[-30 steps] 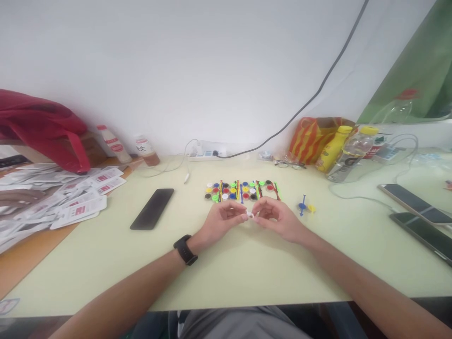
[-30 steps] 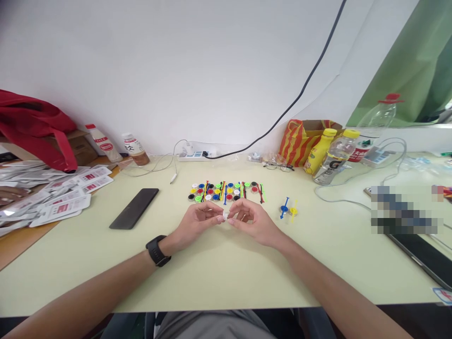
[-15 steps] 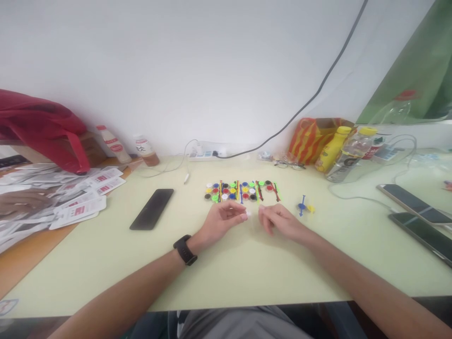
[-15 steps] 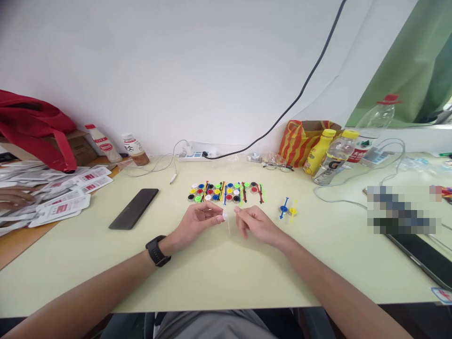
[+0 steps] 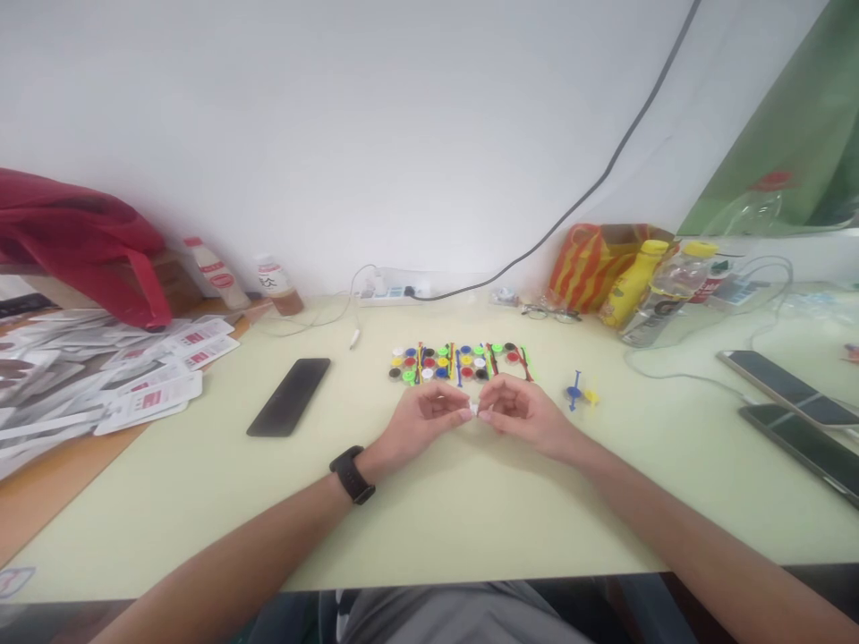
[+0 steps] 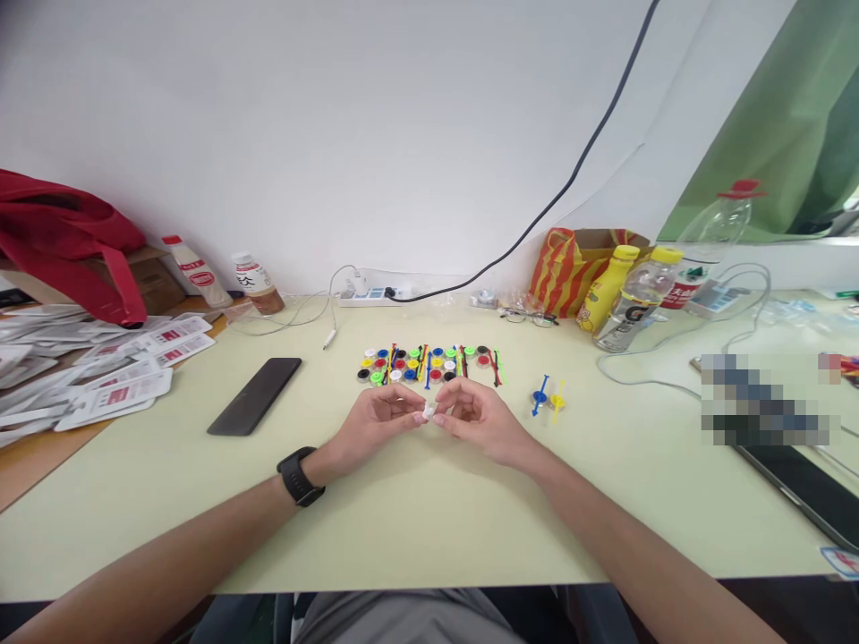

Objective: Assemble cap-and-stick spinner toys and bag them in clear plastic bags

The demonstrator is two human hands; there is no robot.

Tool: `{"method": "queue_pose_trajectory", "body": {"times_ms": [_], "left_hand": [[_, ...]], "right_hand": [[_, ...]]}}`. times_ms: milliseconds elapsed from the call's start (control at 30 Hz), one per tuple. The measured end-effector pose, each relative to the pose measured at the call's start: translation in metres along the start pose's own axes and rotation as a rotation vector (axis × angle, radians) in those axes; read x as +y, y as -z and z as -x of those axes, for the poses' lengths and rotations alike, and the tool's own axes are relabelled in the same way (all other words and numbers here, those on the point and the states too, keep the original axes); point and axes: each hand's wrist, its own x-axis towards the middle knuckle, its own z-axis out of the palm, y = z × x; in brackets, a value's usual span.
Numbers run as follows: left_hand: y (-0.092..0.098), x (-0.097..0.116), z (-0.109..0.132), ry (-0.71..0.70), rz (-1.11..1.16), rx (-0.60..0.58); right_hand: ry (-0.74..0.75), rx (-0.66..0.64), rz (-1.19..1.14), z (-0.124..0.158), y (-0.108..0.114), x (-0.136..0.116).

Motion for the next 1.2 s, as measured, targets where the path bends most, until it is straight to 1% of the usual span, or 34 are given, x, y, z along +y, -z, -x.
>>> {"method": "queue_pose_trajectory", "body": {"times_ms": [167,233,367,500,533,633,667,700,833,933,1067,1200], "left_hand": [[0.0,0.0,0.0,0.009,0.018,-0.023],[-0.001,0.0,0.0,0.014,0.017,-0.011],[-0.002,0.002,0.001,0.016,0.006,0.027],[-0.002,0.003,0.001,0.015,0.002,0.032],[-0.001,0.003,0.001,0.015,0.001,0.033],[-0.001,0.001,0.001,0.017,-0.018,0.046],[-0.001,0.001,0.0,0.018,-0.023,0.051],[-0.001,0.0,0.0,0.019,-0.025,0.054],[0.0,0.0,0.0,0.013,-0.008,0.035],[0.0,0.0,0.0,0.003,0.009,0.016],[0.0,-0.001,0.0,0.003,0.022,-0.016],[0.0,-0.004,0.0,0.01,0.026,0.002]], "right_hand": [[0.018,0.005,0.106,0.001,-0.001,-0.004],[0.014,0.024,0.111,0.002,-0.001,-0.004],[-0.022,0.051,0.029,0.003,-0.003,-0.001],[-0.065,0.1,-0.041,0.003,-0.001,0.001],[-0.088,0.074,-0.043,0.003,0.0,0.001],[-0.149,-0.09,-0.058,0.002,0.007,0.002],[-0.152,-0.126,-0.067,0.002,0.009,0.002],[-0.145,-0.131,-0.079,0.002,0.01,0.002],[-0.095,-0.008,-0.13,0.0,0.007,0.002],[-0.071,0.008,-0.139,0.0,0.002,0.001],[-0.035,-0.007,-0.069,0.0,0.0,0.0],[-0.012,-0.003,0.119,0.001,-0.002,-0.001]]}}
